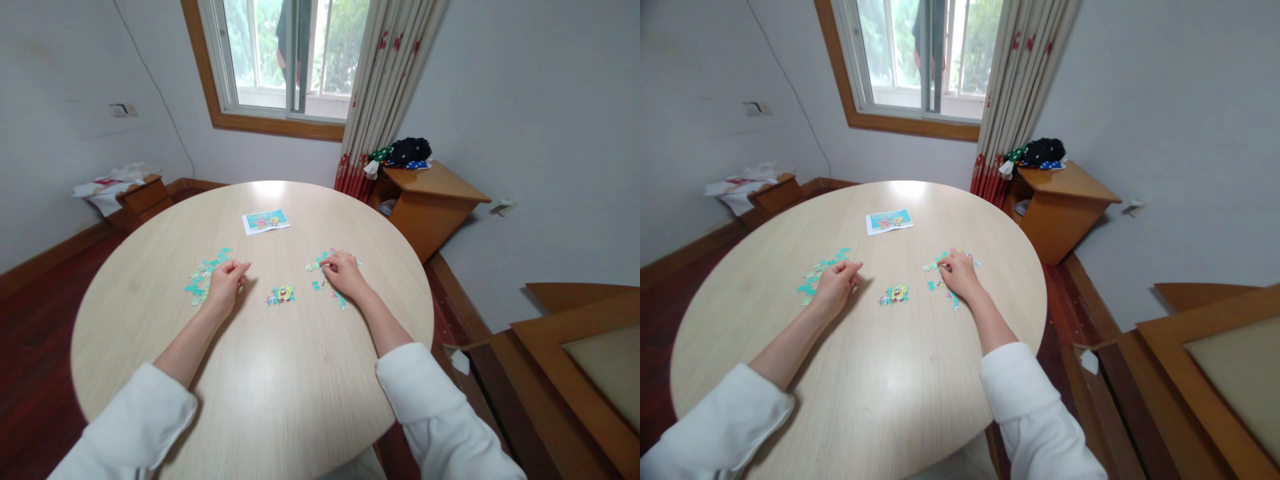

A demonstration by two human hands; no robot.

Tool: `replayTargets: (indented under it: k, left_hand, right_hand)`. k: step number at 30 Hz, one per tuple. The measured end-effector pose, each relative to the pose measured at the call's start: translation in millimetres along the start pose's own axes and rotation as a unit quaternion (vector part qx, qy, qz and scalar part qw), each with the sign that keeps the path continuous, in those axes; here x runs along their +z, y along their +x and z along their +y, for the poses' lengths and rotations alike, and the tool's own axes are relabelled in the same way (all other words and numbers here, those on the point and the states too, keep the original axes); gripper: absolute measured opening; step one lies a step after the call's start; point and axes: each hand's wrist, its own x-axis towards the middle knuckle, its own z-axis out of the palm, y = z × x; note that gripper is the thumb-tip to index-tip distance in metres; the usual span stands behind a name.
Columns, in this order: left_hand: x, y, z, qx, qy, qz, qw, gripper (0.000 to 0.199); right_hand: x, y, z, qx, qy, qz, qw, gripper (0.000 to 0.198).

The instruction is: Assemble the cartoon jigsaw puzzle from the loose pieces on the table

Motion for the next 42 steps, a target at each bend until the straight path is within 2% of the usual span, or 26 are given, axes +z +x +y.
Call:
replayTargets:
  k: [4,9,15,19,21,25,30,33,36,42]
  left_hand:
    - [1,0,0,-0.002,-0.003,0.001,1.000,0.031]
    - [1,-1,1,-0.009,-0.003,0.006,1.000,0.031]
    - [1,-1,0,-0.004,-0.007,0.006,1.000,0.031]
    - [1,0,-1,-0.001,-0.011,0.009,1.000,0.030]
    - [1,0,-1,-0.002,-0.009,0.008,1.000,0.030]
    - [0,0,0,-0.007,-0.004,0.007,1.000,0.031]
    - [0,0,0,-0.009,-0.002,0.006,1.000,0.032]
    - [0,0,-1,-0.005,-0.004,0.002,1.000,0.032]
    - [0,1,-1,-0.003,-0.004,-0.002,1.000,0.032]
    - [-1,1,-2,-0.005,-0.007,0.002,1.000,0.032]
  right_hand:
    - [8,2,-10,-0.008,-0.047,-0.022,0.999,0.028]
    - [7,1,-17,-0.024,-0.040,-0.021,0.999,0.037]
    - [5,-1,-22,-0.047,-0.057,-0.070,0.995,0.041]
    - [3,0,-20,-0.003,-0.064,-0.034,0.997,0.042]
    - [3,1,-18,0.020,-0.072,-0.038,0.996,0.041]
    - [5,1,-18,0.012,-0.072,-0.051,0.996,0.045]
    - [-9,-2,-16,0.016,-0.027,-0.039,0.999,0.046]
    - [-22,-8,-11,0.005,-0.017,-0.073,0.997,0.058]
    - [-24,-11,-8,0.008,-0.035,-0.102,0.994,0.063]
    - [-9,-5,-10,0.037,-0.053,-0.036,0.997,0.054]
